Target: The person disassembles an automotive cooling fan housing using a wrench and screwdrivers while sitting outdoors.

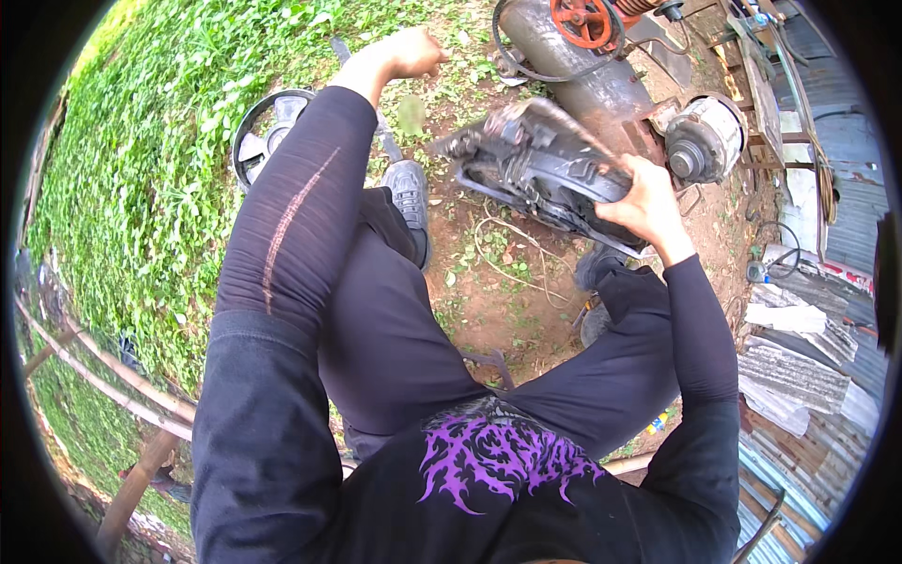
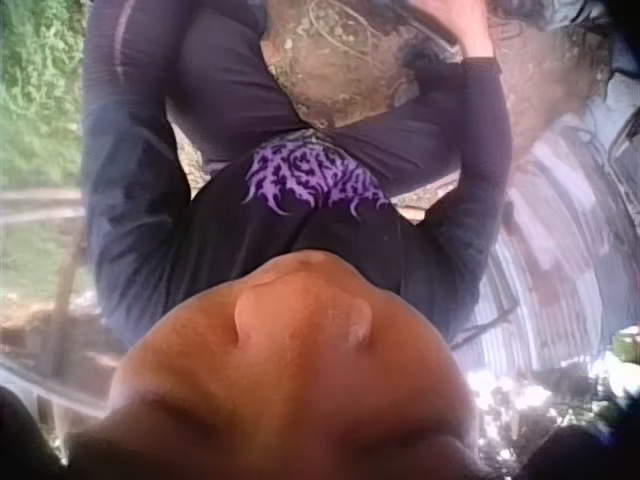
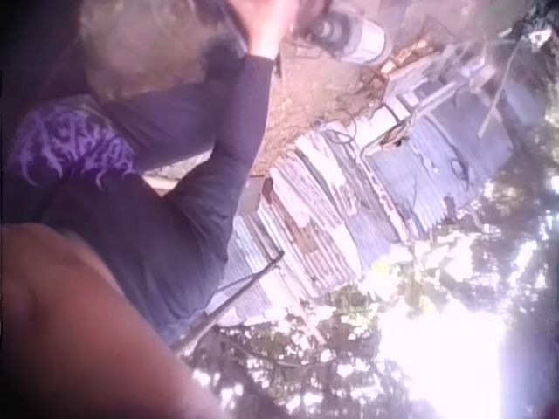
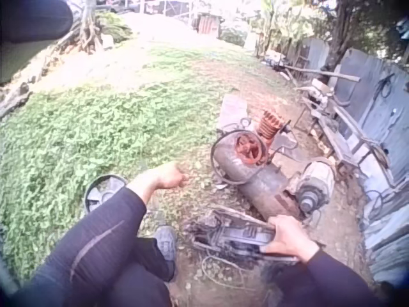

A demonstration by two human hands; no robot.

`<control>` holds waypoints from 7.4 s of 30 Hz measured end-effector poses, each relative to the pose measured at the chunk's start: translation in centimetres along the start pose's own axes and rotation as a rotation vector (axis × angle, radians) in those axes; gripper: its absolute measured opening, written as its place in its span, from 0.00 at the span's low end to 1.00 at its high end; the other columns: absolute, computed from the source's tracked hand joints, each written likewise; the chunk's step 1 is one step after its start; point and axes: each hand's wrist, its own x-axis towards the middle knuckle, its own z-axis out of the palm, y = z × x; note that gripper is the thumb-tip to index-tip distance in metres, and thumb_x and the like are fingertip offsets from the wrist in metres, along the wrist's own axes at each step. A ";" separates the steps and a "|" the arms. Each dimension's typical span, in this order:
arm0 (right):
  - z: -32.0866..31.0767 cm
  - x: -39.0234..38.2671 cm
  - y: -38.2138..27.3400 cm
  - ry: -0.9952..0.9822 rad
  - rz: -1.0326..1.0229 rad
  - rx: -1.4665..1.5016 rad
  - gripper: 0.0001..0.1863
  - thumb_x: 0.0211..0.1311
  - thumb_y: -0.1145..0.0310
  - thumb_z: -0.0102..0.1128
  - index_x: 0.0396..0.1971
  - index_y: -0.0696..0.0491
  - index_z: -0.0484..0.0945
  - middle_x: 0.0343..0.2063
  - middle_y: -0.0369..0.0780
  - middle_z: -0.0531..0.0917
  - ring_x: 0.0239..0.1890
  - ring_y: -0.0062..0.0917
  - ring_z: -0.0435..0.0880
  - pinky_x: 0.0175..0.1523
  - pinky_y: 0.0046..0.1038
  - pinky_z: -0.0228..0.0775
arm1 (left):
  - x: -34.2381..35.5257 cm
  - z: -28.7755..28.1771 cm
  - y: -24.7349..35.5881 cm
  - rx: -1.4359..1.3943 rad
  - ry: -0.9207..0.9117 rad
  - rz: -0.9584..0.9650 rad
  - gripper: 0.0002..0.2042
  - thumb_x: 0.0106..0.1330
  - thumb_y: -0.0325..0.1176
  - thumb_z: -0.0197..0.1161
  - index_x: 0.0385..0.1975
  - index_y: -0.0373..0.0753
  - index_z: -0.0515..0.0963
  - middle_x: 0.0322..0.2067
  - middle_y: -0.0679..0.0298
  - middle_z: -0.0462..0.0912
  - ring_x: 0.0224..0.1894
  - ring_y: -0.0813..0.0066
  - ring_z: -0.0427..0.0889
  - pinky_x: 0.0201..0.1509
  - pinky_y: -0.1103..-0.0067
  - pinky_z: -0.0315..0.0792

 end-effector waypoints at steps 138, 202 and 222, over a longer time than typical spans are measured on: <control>-2.4 -2.2 7.6 0.207 0.220 0.496 0.28 0.46 0.76 0.76 0.52 0.56 0.81 0.45 0.45 0.85 0.51 0.36 0.85 0.59 0.34 0.74 | 5.5 1.1 12.6 -0.361 0.199 0.296 0.18 0.78 0.47 0.59 0.57 0.41 0.81 0.44 0.74 0.83 0.46 0.86 0.77 0.51 0.80 0.71; -1.0 -5.5 14.6 0.144 0.607 0.114 0.15 0.66 0.62 0.64 0.44 0.57 0.85 0.35 0.52 0.87 0.43 0.45 0.88 0.51 0.41 0.76 | 7.8 2.3 7.6 -0.522 0.279 -0.296 0.32 0.77 0.59 0.53 0.75 0.50 0.63 0.70 0.61 0.69 0.69 0.57 0.71 0.65 0.57 0.71; -1.8 -5.7 17.6 0.038 0.767 0.089 0.20 0.67 0.59 0.63 0.48 0.60 0.84 0.38 0.54 0.87 0.46 0.46 0.87 0.53 0.40 0.75 | 9.3 2.4 10.0 -0.372 0.418 0.050 0.20 0.77 0.44 0.57 0.58 0.36 0.81 0.45 0.58 0.89 0.46 0.74 0.85 0.54 0.75 0.77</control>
